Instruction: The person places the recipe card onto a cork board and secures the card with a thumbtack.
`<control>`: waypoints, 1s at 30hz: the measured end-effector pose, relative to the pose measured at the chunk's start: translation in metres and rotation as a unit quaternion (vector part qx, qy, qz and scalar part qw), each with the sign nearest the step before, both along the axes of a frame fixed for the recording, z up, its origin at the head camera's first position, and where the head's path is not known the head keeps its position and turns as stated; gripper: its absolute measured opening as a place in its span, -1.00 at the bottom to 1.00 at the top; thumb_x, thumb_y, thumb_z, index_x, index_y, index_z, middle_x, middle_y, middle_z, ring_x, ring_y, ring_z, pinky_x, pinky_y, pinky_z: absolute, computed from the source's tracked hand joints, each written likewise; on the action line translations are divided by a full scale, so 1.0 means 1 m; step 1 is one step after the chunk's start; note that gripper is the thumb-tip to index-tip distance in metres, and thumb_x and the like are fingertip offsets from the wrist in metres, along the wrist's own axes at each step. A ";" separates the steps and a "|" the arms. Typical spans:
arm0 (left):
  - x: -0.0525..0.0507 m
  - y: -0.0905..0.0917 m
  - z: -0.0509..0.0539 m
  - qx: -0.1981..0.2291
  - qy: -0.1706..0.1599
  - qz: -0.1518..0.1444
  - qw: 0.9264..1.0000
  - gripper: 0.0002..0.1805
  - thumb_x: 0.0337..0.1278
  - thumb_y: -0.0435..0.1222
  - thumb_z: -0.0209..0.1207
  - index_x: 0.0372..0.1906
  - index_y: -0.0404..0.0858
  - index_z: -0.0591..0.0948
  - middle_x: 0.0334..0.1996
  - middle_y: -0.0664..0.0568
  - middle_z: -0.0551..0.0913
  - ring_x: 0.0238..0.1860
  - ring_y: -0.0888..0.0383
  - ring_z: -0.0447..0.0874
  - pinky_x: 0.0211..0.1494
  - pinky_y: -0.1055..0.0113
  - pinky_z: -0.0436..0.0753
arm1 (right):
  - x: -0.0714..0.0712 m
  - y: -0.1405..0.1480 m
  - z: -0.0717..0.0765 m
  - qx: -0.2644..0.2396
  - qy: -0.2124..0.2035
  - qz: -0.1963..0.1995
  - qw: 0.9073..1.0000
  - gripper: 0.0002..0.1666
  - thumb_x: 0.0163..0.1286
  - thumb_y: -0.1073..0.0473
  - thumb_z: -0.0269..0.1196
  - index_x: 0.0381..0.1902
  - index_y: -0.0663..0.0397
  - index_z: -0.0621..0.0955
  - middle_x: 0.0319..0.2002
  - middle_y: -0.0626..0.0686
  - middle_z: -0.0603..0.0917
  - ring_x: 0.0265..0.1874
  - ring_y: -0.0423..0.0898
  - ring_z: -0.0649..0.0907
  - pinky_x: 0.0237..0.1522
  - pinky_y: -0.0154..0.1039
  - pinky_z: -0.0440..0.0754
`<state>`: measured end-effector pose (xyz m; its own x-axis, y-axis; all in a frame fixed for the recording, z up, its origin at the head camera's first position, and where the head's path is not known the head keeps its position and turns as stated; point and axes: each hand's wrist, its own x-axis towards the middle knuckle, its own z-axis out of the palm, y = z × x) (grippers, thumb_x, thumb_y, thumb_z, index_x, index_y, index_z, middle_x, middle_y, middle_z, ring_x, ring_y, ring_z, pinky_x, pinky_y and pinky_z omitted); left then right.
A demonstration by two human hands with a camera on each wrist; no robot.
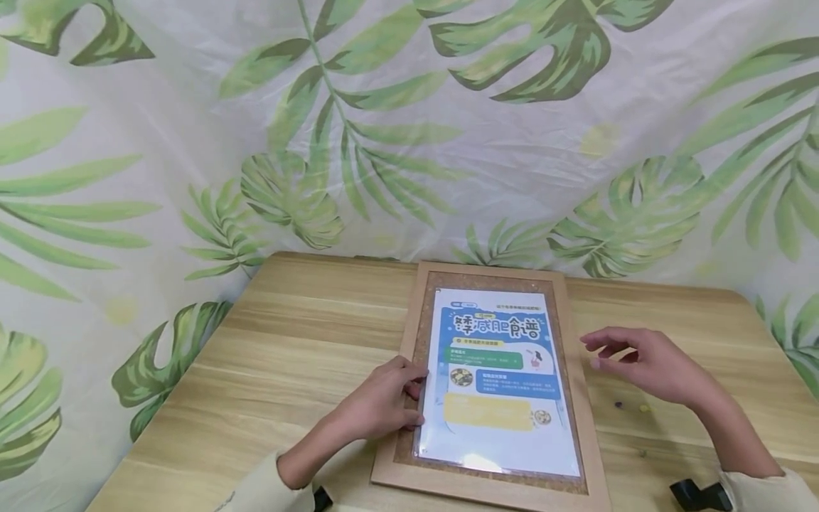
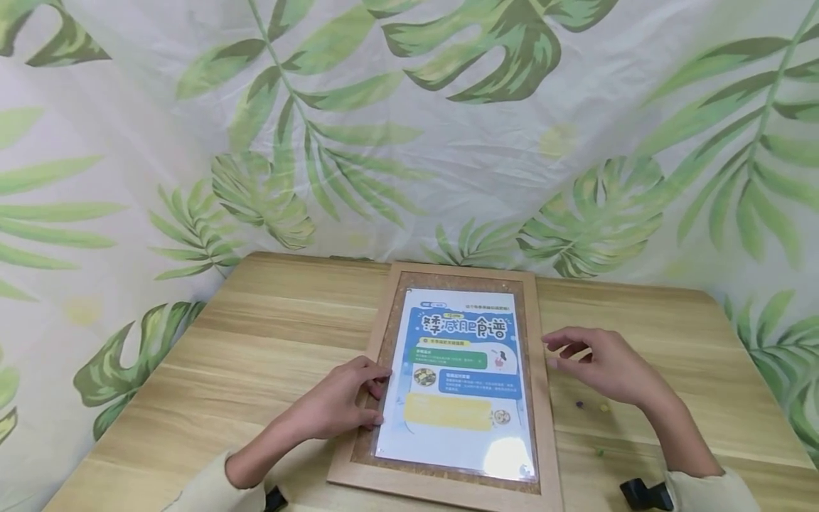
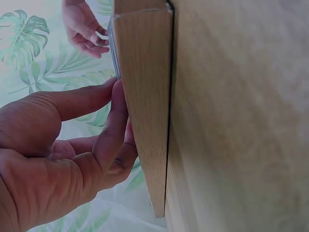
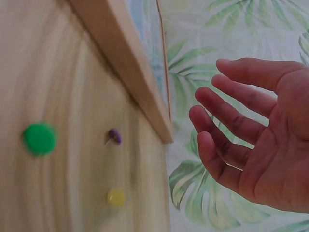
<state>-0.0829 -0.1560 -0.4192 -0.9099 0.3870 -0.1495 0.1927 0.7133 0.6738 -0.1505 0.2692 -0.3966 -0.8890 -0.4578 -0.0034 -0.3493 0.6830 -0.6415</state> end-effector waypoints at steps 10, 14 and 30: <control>0.000 -0.003 -0.002 0.001 0.002 -0.001 1.000 -0.25 -0.02 -0.47 0.60 0.36 -0.46 0.61 0.03 -0.09 0.62 -0.08 0.12 0.60 -0.10 0.42 0.62 | 0.013 0.024 -0.019 0.012 -0.033 0.014 0.999 -0.70 0.46 0.18 0.44 0.09 0.14 0.77 -0.03 0.03 0.84 -0.18 -0.43 0.68 -0.20 -0.34 0.75; 0.000 -0.003 -0.003 -0.002 0.005 -0.004 1.000 -0.24 -0.01 -0.46 0.60 0.37 -0.46 0.60 0.02 -0.06 0.61 -0.08 0.13 0.60 -0.09 0.42 0.62 | 0.019 0.033 -0.028 0.020 -0.030 0.034 0.999 -0.72 0.42 0.18 0.47 0.04 0.13 0.78 -0.09 -0.03 0.84 -0.20 -0.46 0.66 -0.23 -0.34 0.74; -0.003 -0.001 -0.002 -0.002 0.003 -0.007 1.000 -0.24 0.00 -0.45 0.59 0.38 -0.43 0.59 0.06 -0.06 0.62 -0.03 0.15 0.62 0.02 0.33 0.65 | 0.049 0.056 -0.048 -0.025 0.012 0.078 0.997 -0.75 0.31 0.38 0.49 -0.09 0.05 0.78 -0.17 -0.15 0.85 -0.25 -0.47 0.65 -0.36 -0.39 0.63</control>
<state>-0.0857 -0.1569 -0.4211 -0.9055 0.3988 -0.1452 0.2068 0.7133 0.6697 -0.1018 0.3252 -0.4448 -0.8072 -0.5888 0.0426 -0.4635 0.5874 -0.6634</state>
